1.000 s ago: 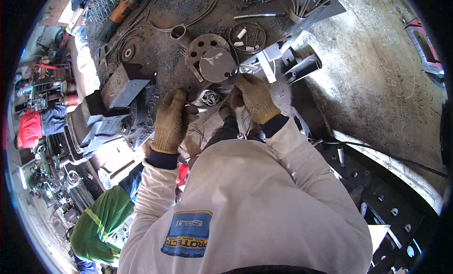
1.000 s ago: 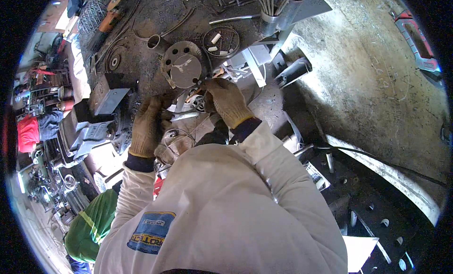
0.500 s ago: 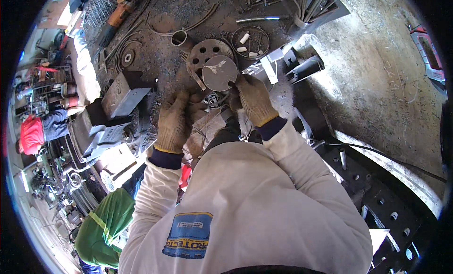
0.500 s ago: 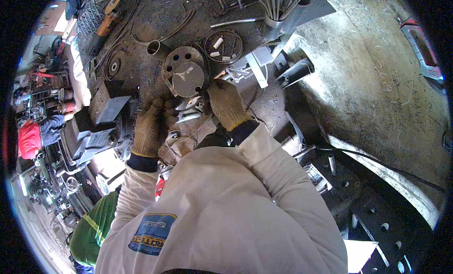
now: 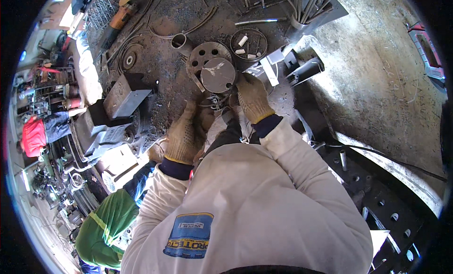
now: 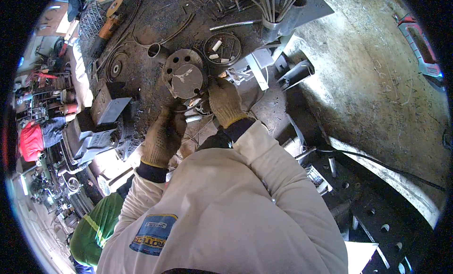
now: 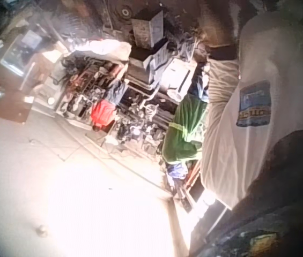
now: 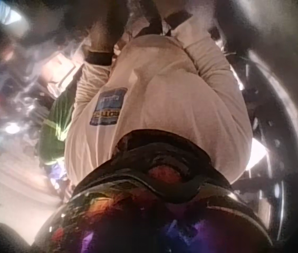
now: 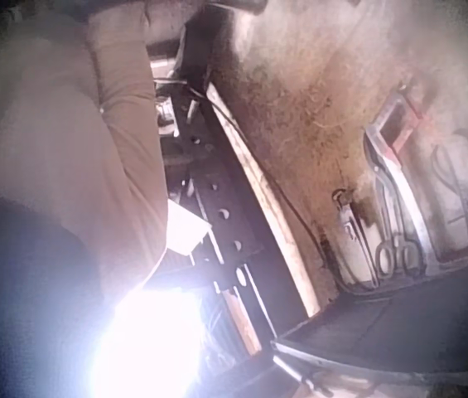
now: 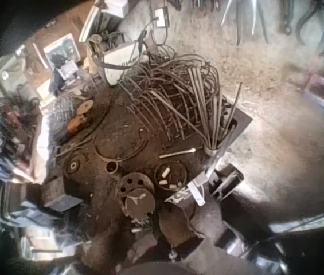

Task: The person bends a metal wire by hand to match the curve of a metal template on a workbench and then picks up a wire-mesh frame.

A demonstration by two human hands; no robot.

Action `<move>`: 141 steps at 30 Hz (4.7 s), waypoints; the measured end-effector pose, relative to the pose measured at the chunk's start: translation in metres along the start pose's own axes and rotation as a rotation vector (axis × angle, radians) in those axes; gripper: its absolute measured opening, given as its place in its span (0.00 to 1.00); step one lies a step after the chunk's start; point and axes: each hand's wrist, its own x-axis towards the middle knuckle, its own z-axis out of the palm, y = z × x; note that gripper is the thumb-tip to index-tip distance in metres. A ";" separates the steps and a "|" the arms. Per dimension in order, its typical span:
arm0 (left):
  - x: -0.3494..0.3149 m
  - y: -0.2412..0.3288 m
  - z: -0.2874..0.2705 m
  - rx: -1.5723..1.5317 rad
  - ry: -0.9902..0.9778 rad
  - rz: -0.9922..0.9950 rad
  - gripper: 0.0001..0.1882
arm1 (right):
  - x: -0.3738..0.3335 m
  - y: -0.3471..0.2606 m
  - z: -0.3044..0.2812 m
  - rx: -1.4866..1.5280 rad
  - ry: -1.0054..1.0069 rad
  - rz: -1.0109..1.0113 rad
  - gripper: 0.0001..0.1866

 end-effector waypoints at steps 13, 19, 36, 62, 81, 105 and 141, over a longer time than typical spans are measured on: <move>0.023 0.026 -0.007 -0.476 -0.006 -0.584 0.24 | -0.015 -0.003 -0.015 -0.096 -0.025 -0.411 0.22; 0.028 0.030 -0.009 -0.413 -0.024 -0.686 0.23 | -0.025 -0.008 -0.036 -0.605 0.361 -0.771 0.50; 0.034 0.035 -0.016 -0.359 -0.043 -0.721 0.20 | 0.012 -0.016 -0.040 -0.613 0.097 -0.844 0.52; 0.071 0.019 -0.044 -0.157 -0.193 -0.732 0.16 | 0.018 -0.015 -0.020 -0.477 0.247 -0.873 0.36; 0.051 0.028 -0.013 -0.665 -0.037 -0.851 0.09 | 0.018 -0.007 -0.037 -0.633 0.176 -0.840 0.39; 0.024 0.021 0.002 -0.559 0.096 -0.541 0.16 | 0.020 -0.020 -0.026 -0.670 0.268 -0.867 0.26; 0.057 0.024 -0.012 -0.163 -0.094 -0.676 0.16 | 0.026 -0.003 -0.007 -0.561 0.341 -0.847 0.29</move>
